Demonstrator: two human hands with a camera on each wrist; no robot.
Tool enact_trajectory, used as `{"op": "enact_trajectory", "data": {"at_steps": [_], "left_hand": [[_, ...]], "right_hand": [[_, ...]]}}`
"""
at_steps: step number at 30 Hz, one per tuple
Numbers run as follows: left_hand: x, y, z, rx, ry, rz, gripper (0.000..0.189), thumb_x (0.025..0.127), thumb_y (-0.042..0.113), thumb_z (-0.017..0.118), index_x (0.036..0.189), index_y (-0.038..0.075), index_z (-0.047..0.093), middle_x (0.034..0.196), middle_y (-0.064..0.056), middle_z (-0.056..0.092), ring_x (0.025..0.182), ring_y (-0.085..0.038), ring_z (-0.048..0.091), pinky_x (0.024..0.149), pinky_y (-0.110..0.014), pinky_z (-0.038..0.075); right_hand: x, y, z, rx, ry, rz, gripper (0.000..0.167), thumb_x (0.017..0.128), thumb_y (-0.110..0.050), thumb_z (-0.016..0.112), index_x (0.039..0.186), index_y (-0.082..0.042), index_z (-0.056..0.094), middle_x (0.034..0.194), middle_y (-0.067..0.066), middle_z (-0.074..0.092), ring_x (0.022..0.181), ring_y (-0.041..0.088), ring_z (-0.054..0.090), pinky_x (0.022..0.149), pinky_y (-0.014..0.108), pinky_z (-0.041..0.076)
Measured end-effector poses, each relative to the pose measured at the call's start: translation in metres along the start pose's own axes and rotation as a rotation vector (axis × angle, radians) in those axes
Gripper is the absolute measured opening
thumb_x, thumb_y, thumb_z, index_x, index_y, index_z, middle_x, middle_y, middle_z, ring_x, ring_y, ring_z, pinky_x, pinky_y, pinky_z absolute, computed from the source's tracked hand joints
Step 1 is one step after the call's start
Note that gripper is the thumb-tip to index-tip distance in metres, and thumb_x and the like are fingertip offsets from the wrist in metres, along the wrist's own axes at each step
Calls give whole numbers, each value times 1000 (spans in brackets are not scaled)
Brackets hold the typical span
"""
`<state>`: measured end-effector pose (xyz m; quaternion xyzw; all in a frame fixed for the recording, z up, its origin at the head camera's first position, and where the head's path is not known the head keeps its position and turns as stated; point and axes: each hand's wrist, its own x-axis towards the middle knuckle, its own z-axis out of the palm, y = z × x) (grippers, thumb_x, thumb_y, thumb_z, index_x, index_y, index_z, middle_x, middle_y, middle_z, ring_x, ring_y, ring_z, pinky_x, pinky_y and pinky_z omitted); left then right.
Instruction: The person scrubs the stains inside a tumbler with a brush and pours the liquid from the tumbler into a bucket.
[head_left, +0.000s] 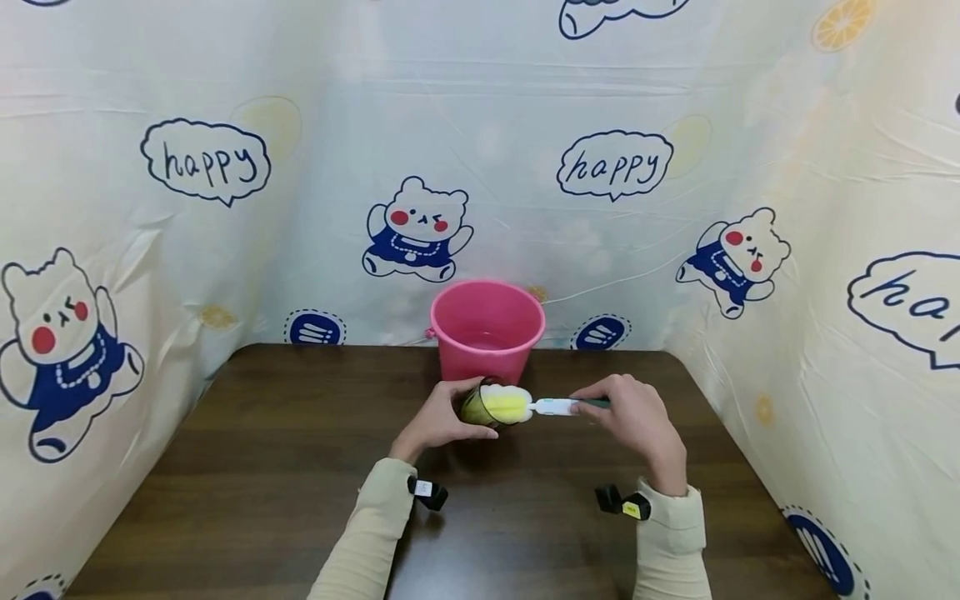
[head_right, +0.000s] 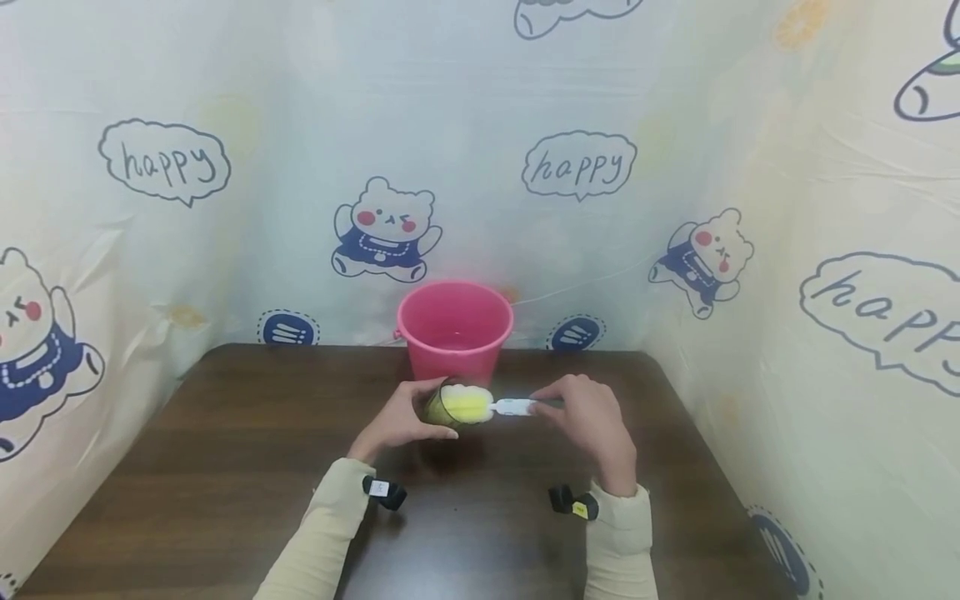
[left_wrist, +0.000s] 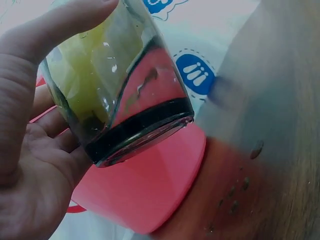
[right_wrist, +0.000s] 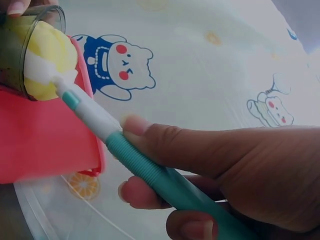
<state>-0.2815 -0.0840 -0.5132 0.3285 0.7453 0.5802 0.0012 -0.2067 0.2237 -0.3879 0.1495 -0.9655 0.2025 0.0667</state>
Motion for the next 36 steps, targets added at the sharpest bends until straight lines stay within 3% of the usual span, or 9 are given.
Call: {"op": "enact_trajectory", "data": {"at_steps": [9,15,19,25,30,36], "left_hand": [[-1,3,0,36,21,-1,81,72,25,95,144,16,59,139,1,63,127,-20,56,105,-44,51],[5,7,7,76,-26,-4,86,70,31,95,145,11,58,142,-2,61,129,-21,54,104,-44,52],[5,5,5,47,-9,-14,85,71,29,95,145,16,57,141,2,62,128,-19,54,104,-42,51],[2,5,-3,2,43,35,83,72,25,95,145,15,58,138,2,64,123,-19,57,103,-39,52],[2,3,-6,-26,52,72,78,74,21,93,144,15,59,135,-1,65,120,-20,58,102,-35,52],[2,2,-9,-54,54,59,75,75,20,93,142,18,61,133,0,66,118,-20,59,102,-34,52]], "right_hand": [[2,0,1,-12,-34,24,17,87,-30,82,102,-21,83,85,-6,74,63,11,54,56,30,45],[1,-4,-2,6,-116,11,15,85,-27,83,99,-21,83,78,-4,73,58,10,56,54,31,46],[2,-2,-3,41,-79,-14,16,87,-28,81,103,-22,83,80,-7,73,61,10,57,56,31,48],[3,4,-1,90,-45,6,22,91,-29,77,111,-21,81,89,-6,75,67,11,62,62,31,51],[4,2,1,82,-30,16,22,91,-30,77,110,-20,81,89,-3,75,65,12,62,61,31,50],[3,-2,0,61,-24,24,22,91,-30,78,110,-20,81,88,-3,74,65,12,59,59,31,48]]}}
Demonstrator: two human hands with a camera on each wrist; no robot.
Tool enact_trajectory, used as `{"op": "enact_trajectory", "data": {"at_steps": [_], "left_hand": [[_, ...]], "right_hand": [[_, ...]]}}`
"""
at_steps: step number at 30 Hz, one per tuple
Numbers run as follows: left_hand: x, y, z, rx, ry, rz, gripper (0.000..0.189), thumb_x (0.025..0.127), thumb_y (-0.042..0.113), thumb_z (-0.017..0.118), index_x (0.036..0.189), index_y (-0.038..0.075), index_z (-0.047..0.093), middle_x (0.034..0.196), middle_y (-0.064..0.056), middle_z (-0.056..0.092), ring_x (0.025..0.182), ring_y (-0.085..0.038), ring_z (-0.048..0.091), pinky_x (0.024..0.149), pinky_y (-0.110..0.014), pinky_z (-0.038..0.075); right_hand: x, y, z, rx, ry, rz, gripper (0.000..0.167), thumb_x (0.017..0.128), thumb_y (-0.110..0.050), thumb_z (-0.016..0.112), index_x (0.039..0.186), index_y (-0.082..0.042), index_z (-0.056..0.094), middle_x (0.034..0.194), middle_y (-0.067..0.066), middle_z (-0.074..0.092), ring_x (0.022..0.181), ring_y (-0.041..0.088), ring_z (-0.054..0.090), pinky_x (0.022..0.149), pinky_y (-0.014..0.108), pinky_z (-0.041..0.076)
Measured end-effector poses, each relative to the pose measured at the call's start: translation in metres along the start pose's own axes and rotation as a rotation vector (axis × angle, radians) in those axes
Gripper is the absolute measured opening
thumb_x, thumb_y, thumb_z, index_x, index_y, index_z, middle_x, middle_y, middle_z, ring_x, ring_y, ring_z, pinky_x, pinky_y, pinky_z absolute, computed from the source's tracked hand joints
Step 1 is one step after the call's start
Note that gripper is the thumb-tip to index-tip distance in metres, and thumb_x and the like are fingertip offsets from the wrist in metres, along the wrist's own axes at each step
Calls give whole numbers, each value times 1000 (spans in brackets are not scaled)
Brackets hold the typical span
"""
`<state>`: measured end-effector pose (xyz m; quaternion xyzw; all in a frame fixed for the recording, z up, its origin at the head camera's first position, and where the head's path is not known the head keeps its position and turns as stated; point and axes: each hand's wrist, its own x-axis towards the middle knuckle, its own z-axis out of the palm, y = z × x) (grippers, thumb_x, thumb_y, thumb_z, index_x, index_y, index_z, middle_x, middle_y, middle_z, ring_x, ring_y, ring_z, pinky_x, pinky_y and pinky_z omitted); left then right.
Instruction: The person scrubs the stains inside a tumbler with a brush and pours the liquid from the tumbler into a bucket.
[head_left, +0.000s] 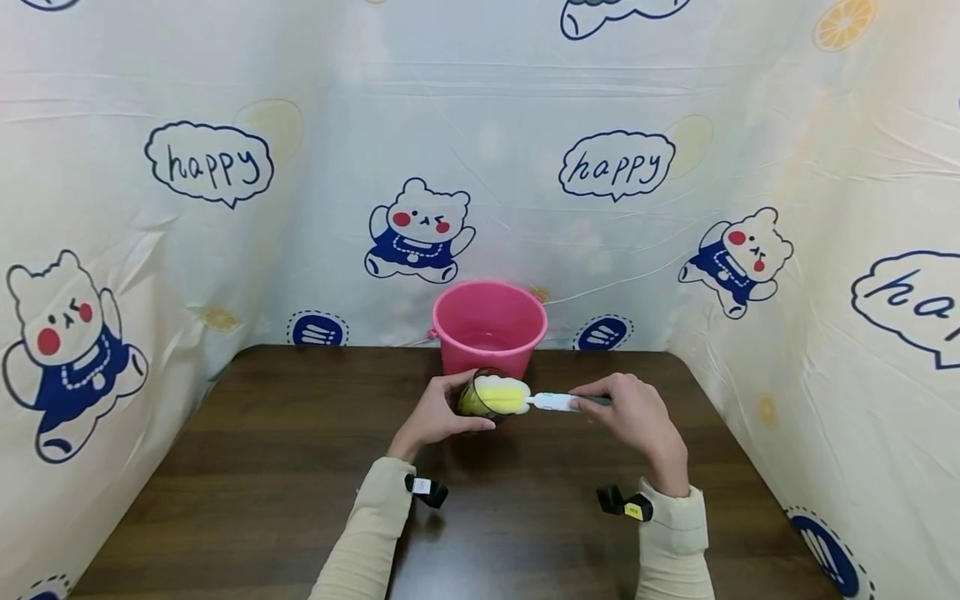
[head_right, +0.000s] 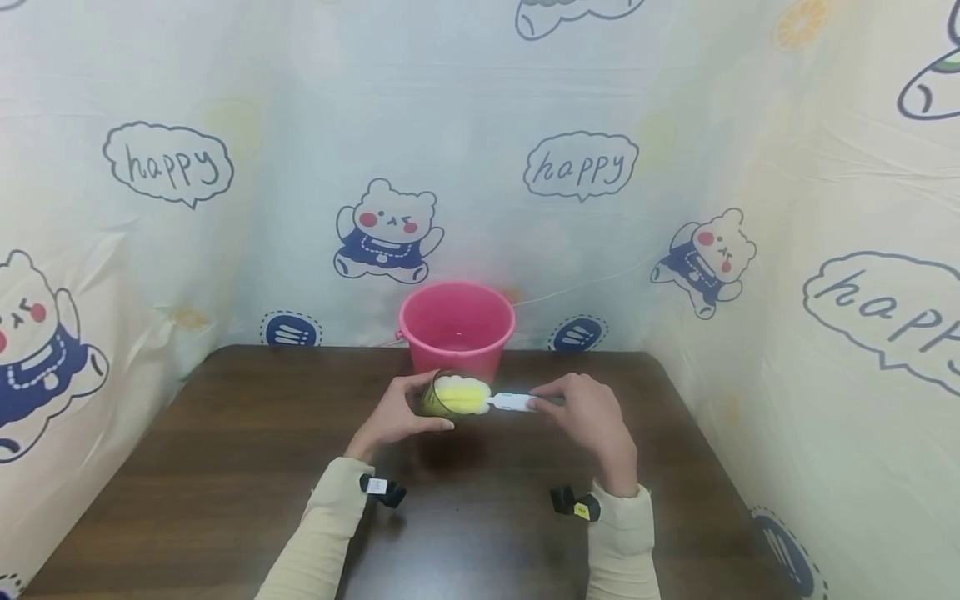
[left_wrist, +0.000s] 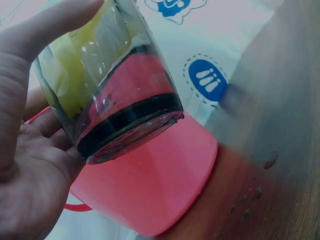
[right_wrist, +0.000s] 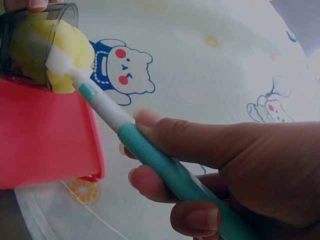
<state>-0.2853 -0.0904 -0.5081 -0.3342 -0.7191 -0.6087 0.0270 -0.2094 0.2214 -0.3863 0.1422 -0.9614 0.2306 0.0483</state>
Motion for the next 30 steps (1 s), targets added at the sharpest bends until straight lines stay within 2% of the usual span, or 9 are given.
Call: {"op": "enact_trajectory", "data": {"at_steps": [9,14,19,25,30], "left_hand": [[-1,2,2,-11,-28,-31,74,75,21,93,141,21,61,131,5,67,118,-19,60,103,-36,52],[-2,3,4,25,-63,-43,77,72,24,94,142,20,61,133,6,65,121,-18,59,103,-37,52],[-1,4,8,71,-95,-54,82,69,29,96,142,17,61,134,4,66,122,-17,58,103,-39,52],[-3,2,9,78,-53,-81,84,70,29,96,144,16,59,138,3,63,126,-19,56,105,-43,51],[-4,1,3,70,-15,-75,82,72,29,94,145,18,58,140,3,63,126,-20,55,104,-42,51]], "right_hand": [[-4,-4,-3,-43,13,-4,22,88,-32,81,107,-20,82,93,-3,76,68,13,56,58,30,46],[-6,-6,-3,-47,-18,9,19,84,-30,84,101,-22,83,90,-6,76,71,12,57,61,31,48],[-5,-8,1,-68,-51,-5,16,82,-29,86,96,-23,84,85,-8,75,67,12,55,58,30,47],[1,-9,8,-113,-9,-58,16,84,-31,84,97,-22,84,88,-7,76,66,9,54,56,28,45],[5,-9,11,-77,14,-66,17,87,-29,82,101,-20,83,88,-6,76,66,9,54,57,28,47]]}}
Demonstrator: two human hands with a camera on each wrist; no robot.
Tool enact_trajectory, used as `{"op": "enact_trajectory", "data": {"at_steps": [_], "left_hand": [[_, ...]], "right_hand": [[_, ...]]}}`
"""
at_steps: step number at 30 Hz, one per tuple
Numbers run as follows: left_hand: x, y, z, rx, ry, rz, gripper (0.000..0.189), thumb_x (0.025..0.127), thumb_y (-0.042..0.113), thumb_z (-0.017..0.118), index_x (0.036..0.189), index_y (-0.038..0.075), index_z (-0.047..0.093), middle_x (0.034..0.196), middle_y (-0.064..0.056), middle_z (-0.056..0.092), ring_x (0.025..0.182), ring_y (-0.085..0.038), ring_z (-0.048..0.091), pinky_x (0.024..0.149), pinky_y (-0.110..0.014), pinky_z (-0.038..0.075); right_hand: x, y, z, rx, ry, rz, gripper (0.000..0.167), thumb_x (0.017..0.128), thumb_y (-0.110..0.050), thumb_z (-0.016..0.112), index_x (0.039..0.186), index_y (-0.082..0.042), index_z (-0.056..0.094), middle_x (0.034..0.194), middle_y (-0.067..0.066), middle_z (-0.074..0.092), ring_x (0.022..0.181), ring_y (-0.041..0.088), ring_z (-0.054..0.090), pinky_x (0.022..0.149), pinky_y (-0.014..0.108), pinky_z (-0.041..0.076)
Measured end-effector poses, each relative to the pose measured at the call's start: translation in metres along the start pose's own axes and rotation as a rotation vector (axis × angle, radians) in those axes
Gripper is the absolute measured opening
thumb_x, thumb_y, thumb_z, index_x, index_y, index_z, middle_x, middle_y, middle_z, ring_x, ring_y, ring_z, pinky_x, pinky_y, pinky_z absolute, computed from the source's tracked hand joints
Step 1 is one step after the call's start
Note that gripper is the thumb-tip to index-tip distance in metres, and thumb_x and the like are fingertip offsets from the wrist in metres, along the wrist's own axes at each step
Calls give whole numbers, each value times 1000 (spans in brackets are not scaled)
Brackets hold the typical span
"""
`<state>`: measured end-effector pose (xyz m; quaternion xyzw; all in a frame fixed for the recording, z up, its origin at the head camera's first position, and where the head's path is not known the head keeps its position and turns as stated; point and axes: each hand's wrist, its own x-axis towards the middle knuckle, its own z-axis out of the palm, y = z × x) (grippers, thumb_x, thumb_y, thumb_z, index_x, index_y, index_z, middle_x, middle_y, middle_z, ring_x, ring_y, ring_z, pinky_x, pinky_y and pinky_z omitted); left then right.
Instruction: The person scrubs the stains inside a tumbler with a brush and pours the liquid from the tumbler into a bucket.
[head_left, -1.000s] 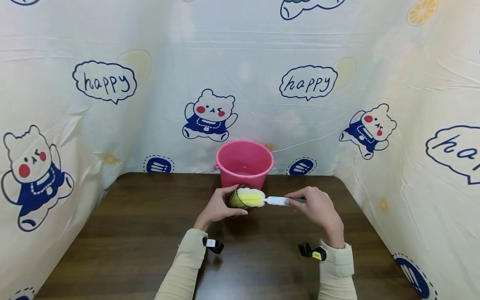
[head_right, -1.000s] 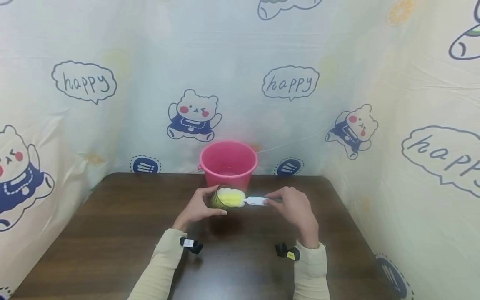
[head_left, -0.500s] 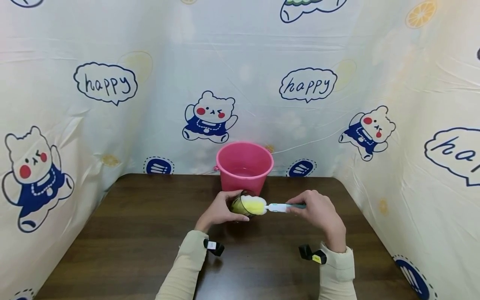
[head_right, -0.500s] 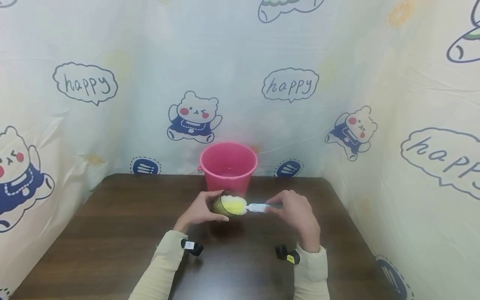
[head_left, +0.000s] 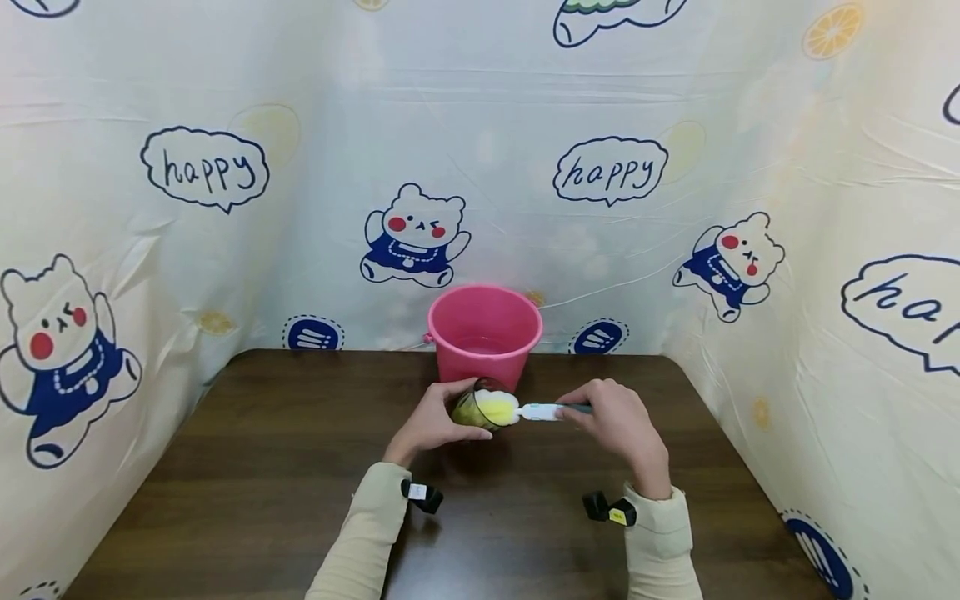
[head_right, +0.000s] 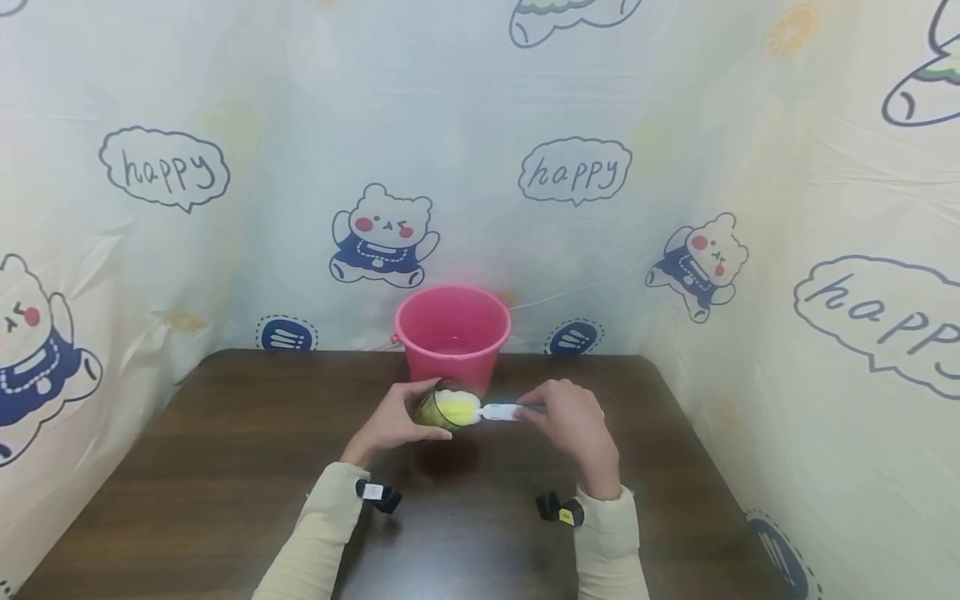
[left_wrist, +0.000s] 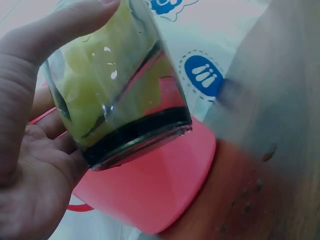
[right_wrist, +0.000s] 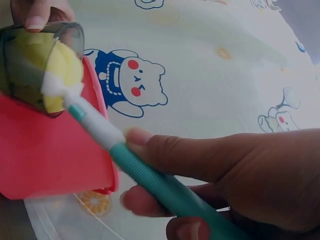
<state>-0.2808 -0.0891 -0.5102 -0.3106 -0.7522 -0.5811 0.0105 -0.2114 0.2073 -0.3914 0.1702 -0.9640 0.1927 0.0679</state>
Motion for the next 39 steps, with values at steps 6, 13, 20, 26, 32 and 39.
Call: {"op": "enact_trajectory", "data": {"at_steps": [6,13,20,26,32,39], "left_hand": [[-3,0,-9,-4,42,15,79,75,26,93,145,18,58,139,2,64,123,-19,57,103,-39,52],[-3,1,-9,-22,29,27,76,76,21,92,144,19,59,136,0,65,119,-20,59,101,-35,53],[0,0,-8,0,48,3,74,76,26,92,142,24,61,131,6,67,116,-17,60,100,-36,53],[-3,0,-13,11,13,-41,77,73,27,94,142,22,60,134,6,65,120,-18,60,102,-39,52],[-6,3,-20,-6,-85,-60,80,72,21,94,144,20,59,136,5,64,123,-19,58,104,-39,51],[-4,6,-21,1,-189,25,77,73,21,93,142,17,61,132,1,67,119,-21,59,101,-35,52]], "right_hand": [[2,-3,0,36,17,9,19,88,-30,81,104,-20,83,90,-5,76,67,9,56,59,29,48],[-1,-6,-2,-8,33,21,22,87,-31,82,105,-19,83,90,-3,76,64,11,52,54,29,43],[-3,-12,-2,-96,107,-17,23,83,-32,85,103,-20,83,88,-2,77,60,10,50,50,27,39],[-2,-18,2,-153,158,-89,20,82,-32,86,100,-22,84,85,-2,77,59,8,53,48,23,39],[-3,-18,2,-131,151,-100,19,81,-31,87,97,-22,84,87,-4,78,67,10,64,52,22,42],[-9,-16,-5,10,0,-50,18,79,-27,89,95,-20,84,88,-7,77,68,6,59,61,24,51]]}}
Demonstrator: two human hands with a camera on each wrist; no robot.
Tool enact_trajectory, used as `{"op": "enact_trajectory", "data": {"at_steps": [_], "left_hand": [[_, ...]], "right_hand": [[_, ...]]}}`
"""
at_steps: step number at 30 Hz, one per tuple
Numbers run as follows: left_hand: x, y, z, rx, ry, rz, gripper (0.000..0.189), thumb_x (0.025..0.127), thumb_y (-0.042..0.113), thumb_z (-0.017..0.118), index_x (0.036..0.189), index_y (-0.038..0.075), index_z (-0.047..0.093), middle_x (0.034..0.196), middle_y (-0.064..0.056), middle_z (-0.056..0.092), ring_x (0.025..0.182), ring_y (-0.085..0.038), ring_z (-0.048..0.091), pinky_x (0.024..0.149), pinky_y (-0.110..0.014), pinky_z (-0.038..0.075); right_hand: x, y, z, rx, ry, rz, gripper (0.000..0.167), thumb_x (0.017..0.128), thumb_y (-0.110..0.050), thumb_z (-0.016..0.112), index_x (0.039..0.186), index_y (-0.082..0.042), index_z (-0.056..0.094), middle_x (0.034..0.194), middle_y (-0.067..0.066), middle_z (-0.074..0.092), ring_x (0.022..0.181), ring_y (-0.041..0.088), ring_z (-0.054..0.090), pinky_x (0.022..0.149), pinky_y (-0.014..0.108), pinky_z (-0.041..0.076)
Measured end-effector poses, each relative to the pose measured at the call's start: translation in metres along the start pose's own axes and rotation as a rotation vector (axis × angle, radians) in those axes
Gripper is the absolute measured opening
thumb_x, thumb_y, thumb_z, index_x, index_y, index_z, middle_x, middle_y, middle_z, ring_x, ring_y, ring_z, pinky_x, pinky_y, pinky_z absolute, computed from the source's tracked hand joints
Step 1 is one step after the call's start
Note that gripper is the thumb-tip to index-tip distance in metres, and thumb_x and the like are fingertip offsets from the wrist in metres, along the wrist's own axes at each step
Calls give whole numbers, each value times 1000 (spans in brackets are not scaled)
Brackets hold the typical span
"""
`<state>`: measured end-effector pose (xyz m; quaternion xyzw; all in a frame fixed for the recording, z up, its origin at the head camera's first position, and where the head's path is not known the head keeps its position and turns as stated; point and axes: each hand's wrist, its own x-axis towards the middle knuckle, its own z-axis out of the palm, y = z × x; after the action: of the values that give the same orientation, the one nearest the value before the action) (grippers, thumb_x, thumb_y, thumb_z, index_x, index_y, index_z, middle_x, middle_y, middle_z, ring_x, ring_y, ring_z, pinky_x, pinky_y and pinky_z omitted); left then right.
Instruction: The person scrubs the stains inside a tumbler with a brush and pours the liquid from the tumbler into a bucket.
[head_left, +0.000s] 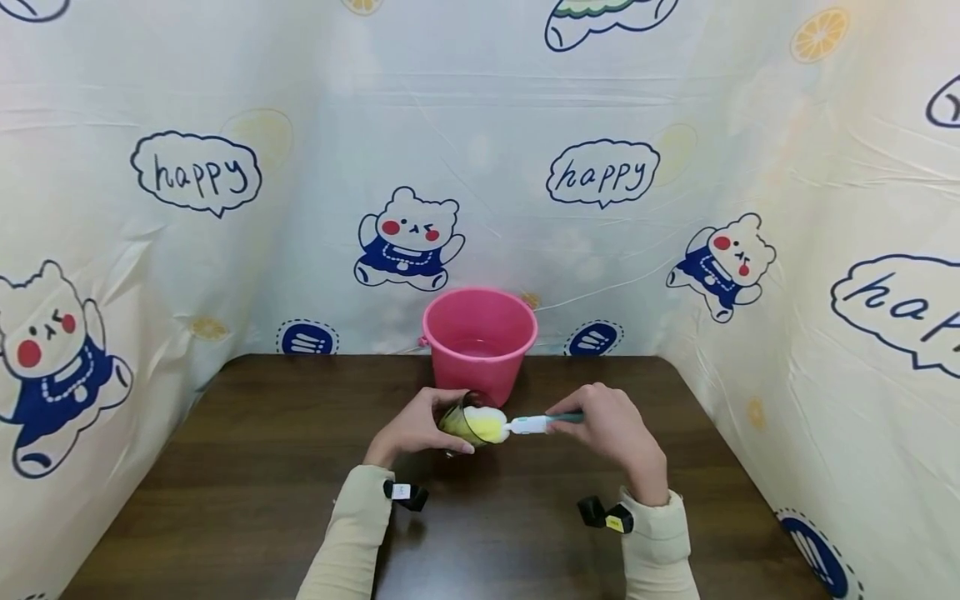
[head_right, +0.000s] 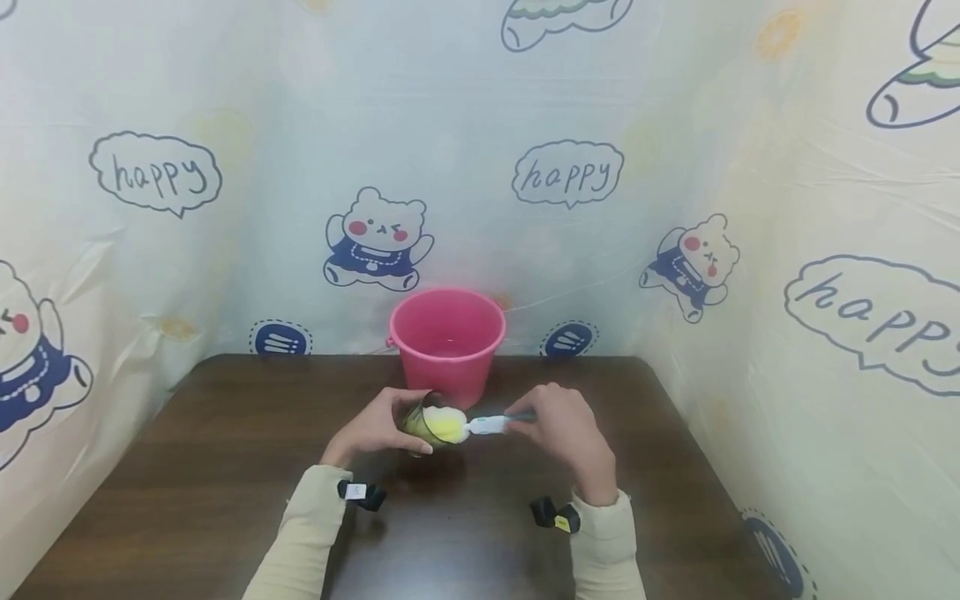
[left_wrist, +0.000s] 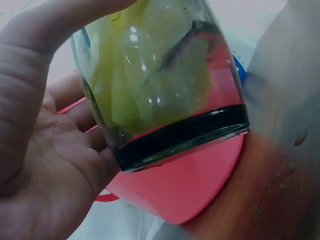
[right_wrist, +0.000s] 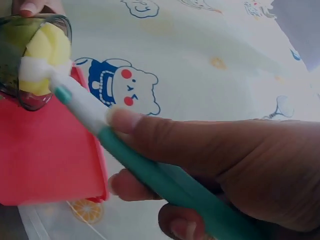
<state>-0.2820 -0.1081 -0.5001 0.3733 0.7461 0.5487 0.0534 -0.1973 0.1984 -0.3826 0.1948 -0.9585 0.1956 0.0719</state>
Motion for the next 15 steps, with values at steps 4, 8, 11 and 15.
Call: {"op": "enact_trajectory", "data": {"at_steps": [4,8,11,15], "left_hand": [[2,3,4,19,-3,-9,81,70,20,95,143,16,60,136,-1,66,122,-21,57,103,-36,51],[3,1,9,55,6,-38,83,70,27,96,143,16,60,137,3,65,124,-17,56,103,-35,52],[3,-1,12,50,21,-56,82,70,28,95,143,16,60,137,6,64,124,-17,57,103,-36,52],[1,-3,12,41,31,-43,78,73,28,94,142,15,61,134,3,66,122,-19,58,102,-36,52]], "right_hand": [[-2,2,0,44,-72,66,16,79,-27,88,93,-21,84,85,-9,75,67,9,57,61,28,51],[2,6,8,-25,-36,80,14,79,-28,89,90,-21,84,84,-9,75,66,9,57,59,28,49],[7,8,13,-104,29,46,15,79,-31,88,90,-22,84,87,-7,76,70,8,61,59,27,49],[9,6,13,-111,42,-1,15,80,-31,87,92,-22,83,88,-8,77,71,8,63,61,26,50]]}}
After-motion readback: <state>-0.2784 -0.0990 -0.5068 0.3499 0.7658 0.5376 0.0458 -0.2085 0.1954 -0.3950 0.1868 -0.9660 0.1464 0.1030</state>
